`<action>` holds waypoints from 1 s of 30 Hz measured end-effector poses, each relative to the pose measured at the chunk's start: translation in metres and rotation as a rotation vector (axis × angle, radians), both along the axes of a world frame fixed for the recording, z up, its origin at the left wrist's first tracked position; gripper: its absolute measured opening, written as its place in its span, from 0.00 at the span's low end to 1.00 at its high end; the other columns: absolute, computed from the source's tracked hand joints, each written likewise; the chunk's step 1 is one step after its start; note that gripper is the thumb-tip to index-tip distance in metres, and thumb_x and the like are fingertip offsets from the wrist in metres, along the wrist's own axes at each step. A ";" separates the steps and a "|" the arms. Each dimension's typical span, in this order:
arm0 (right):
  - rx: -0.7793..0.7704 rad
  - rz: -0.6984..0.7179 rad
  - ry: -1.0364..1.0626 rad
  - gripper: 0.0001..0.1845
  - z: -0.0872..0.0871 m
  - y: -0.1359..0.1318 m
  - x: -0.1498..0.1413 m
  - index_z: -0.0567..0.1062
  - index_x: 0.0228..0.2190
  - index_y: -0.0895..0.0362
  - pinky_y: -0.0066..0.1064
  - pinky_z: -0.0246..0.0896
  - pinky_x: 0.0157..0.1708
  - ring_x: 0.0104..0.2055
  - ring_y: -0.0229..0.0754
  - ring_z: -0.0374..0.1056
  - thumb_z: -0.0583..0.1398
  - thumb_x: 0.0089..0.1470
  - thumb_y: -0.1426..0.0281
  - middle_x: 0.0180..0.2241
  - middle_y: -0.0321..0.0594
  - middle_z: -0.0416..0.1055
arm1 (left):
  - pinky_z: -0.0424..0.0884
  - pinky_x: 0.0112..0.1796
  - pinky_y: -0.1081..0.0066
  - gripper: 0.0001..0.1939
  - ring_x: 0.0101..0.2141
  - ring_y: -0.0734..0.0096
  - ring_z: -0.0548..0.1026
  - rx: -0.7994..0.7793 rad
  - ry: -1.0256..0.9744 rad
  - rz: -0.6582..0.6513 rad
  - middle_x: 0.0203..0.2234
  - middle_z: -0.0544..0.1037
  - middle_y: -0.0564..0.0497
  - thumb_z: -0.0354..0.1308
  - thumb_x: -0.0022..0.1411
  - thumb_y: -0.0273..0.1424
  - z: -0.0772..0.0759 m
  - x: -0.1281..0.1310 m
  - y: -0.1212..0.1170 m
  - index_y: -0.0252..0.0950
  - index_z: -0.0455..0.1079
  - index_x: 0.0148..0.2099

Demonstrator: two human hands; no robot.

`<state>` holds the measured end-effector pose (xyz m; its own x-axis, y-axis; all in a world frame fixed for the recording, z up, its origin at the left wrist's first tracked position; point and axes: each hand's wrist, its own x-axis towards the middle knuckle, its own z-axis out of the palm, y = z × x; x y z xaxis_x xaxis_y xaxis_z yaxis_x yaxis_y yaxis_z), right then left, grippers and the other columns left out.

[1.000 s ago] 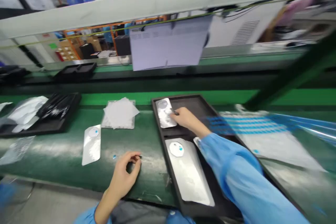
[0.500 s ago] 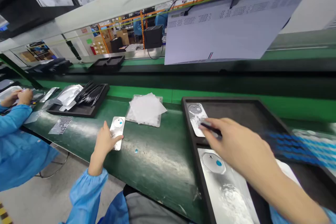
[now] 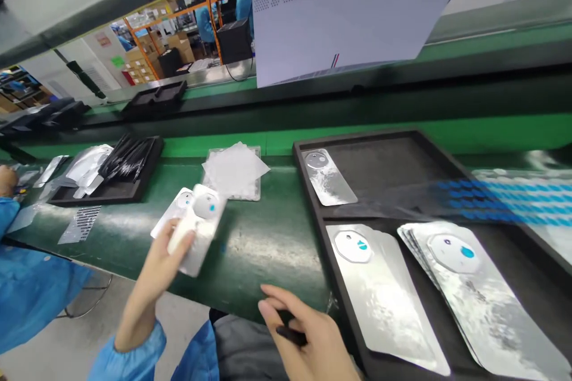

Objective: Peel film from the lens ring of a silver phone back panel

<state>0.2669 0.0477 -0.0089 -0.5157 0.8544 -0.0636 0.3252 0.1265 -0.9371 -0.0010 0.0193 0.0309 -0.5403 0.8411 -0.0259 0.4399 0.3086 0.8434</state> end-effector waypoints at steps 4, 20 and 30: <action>-0.180 0.026 0.169 0.27 0.004 0.011 -0.021 0.80 0.40 0.60 0.23 0.70 0.31 0.30 0.42 0.75 0.58 0.66 0.48 0.30 0.42 0.78 | 0.74 0.44 0.69 0.27 0.43 0.61 0.77 -0.034 -0.510 -0.283 0.42 0.79 0.43 0.55 0.69 0.52 -0.024 0.063 -0.012 0.32 0.71 0.51; -0.268 -0.130 0.084 0.27 -0.005 0.014 0.011 0.73 0.25 0.58 0.22 0.57 0.23 0.24 0.36 0.59 0.62 0.64 0.49 0.21 0.36 0.62 | 0.66 0.64 0.52 0.20 0.64 0.55 0.70 0.142 0.727 -0.274 0.63 0.73 0.41 0.48 0.78 0.33 -0.066 0.044 -0.025 0.33 0.64 0.67; -0.278 -0.436 0.141 0.27 0.034 -0.019 0.038 0.76 0.24 0.58 0.25 0.51 0.22 0.24 0.36 0.52 0.65 0.57 0.46 0.22 0.36 0.57 | 0.70 0.63 0.59 0.22 0.64 0.64 0.70 0.345 0.885 -0.868 0.60 0.76 0.46 0.41 0.79 0.26 -0.075 0.040 -0.056 0.35 0.67 0.67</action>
